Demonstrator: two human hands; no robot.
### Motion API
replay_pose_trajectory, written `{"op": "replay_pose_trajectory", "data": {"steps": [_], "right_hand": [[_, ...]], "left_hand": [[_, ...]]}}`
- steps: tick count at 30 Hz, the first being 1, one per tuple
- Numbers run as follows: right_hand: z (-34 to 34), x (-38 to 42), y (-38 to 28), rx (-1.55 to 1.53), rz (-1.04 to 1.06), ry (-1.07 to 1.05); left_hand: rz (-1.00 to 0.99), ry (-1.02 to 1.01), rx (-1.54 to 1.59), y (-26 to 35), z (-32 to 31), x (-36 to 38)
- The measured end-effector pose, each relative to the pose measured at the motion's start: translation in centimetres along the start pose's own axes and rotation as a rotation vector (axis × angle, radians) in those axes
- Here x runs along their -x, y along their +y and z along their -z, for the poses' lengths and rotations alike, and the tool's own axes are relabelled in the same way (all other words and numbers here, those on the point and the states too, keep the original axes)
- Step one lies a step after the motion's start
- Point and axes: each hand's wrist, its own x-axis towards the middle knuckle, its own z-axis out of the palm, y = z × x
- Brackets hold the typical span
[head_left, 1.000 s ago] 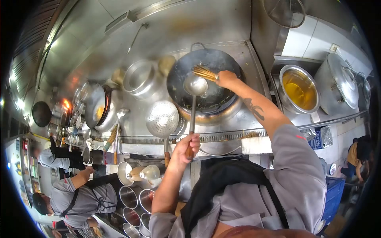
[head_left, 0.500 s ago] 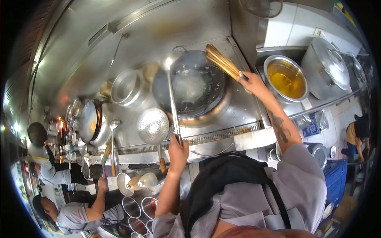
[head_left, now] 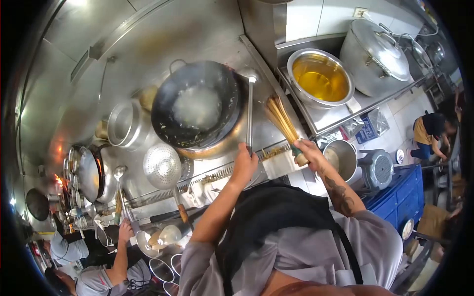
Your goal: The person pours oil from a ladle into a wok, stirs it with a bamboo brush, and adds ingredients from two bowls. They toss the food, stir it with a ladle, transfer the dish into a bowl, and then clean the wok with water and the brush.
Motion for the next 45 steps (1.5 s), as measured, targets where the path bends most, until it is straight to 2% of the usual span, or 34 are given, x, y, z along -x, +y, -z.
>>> {"op": "replay_pose_trajectory", "data": {"steps": [2, 4, 7, 9, 10, 12, 15, 17, 19, 20, 22, 23, 24, 25, 26, 28, 29, 30, 32, 33, 35, 37, 38, 39, 41, 42, 44, 45], "right_hand": [[0.5, 1.1, -0.4, -0.036, 0.111, -0.030], [0.8, 2.7, -2.1, -0.021, 0.080, -0.049], [0.7, 3.7, -3.6, 0.171, 0.265, -0.049], [0.1, 4.2, -5.2, 0.182, 0.300, -0.066], [-0.1, 4.3, -6.1, 0.188, 0.301, -0.098], [-0.9, 4.3, -7.5, 0.177, 0.352, -0.120], [-2.6, 3.7, -9.3, 0.154, 0.427, -0.217], [-4.1, 2.8, -10.3, 0.192, 0.466, -0.237], [-6.4, 1.7, -11.9, 0.343, 0.490, -0.122], [-7.5, 1.1, -13.0, 0.475, 0.490, -0.130], [-9.0, -3.1, -13.9, 0.838, 0.721, -0.136], [-10.8, -3.6, -15.1, 0.850, 0.749, -0.188], [-12.8, -3.7, -16.6, 1.015, 0.914, -0.206], [-14.7, -3.7, -17.8, 1.172, 1.081, -0.216], [-16.6, -4.0, -18.9, 1.179, 1.107, -0.255], [-20.3, -4.5, -20.6, 1.713, 1.277, -0.331], [-22.0, -5.5, -20.3, 1.868, 1.251, -0.358], [-24.1, -6.1, -19.8, 2.017, 1.187, -0.422], [-28.1, -10.9, -17.4, 2.081, 1.179, -0.656], [-30.7, -14.0, -15.7, 2.020, 1.236, -0.591], [-34.0, -17.9, -12.6, 1.967, 1.285, -0.544], [-37.9, -19.1, -12.1, 1.816, 0.949, -0.419], [-37.2, -16.6, -12.1, 1.783, 0.951, -0.510], [-35.8, -14.3, -12.6, 1.797, 0.994, -0.625], [-33.5, -12.3, -14.5, 2.029, 0.996, -0.668], [-33.9, -13.9, -14.9, 2.039, 1.000, -0.681], [-34.9, -18.3, -15.5, 2.193, 0.851, -0.350], [-36.0, -18.9, -15.9, 2.197, 0.855, -0.343]], "left_hand": [[-0.034, -0.003, -0.011, -0.9, -2.2, -0.1], [-0.041, -0.026, -0.037, -1.6, -4.3, 0.1], [0.039, -0.056, 0.048, -3.3, -8.2, 0.3], [0.230, -0.132, 0.201, -5.0, -10.5, -0.1], [0.405, -0.252, 0.330, -2.5, -9.6, -0.5], [0.147, -0.313, 0.289, -2.7, -9.8, -0.9], [0.126, -0.425, 0.432, -3.7, -9.2, -1.1], [0.161, -0.434, 0.407, -3.7, -7.4, -0.3], [0.198, -0.407, 0.378, -2.4, -4.1, 1.2], [0.203, -0.449, 0.445, -1.6, -2.0, 2.2], [0.248, -0.482, 0.530, -1.5, 1.6, 4.8], [0.288, -0.478, 0.555, -1.8, 3.2, 6.1], [0.321, -0.481, 0.540, -1.6, 5.3, 7.4], [0.319, -0.418, 0.544, -3.0, 6.0, 9.2], [0.351, -0.344, 0.583, -3.3, 7.3, 11.0], [0.399, -0.202, 0.641, -5.1, 9.1, 14.9], [0.420, -0.133, 0.659, -6.3, 9.6, 16.9], [0.526, -0.049, 0.720, -6.6, 10.3, 18.6], [0.704, 0.156, 0.809, -8.5, 10.3, 22.0], [0.787, 0.270, 0.836, -9.8, 9.7, 23.7], [0.720, 0.342, 0.305, -11.8, 8.7, 27.8], [0.806, 0.305, -0.047, -21.2, 2.5, 37.6], [0.977, 0.246, -0.046, -19.1, 2.9, 39.3], [1.026, 0.269, 0.038, -18.1, 2.6, 41.3], [1.049, 0.367, 0.266, -16.9, 1.9, 44.3], [1.059, 0.390, 0.331, -16.5, 1.4, 45.1], [1.048, 0.390, 0.376, -16.3, 0.9, 45.7], [1.029, 0.388, 0.378, -16.7, 0.7, 45.6]]}}
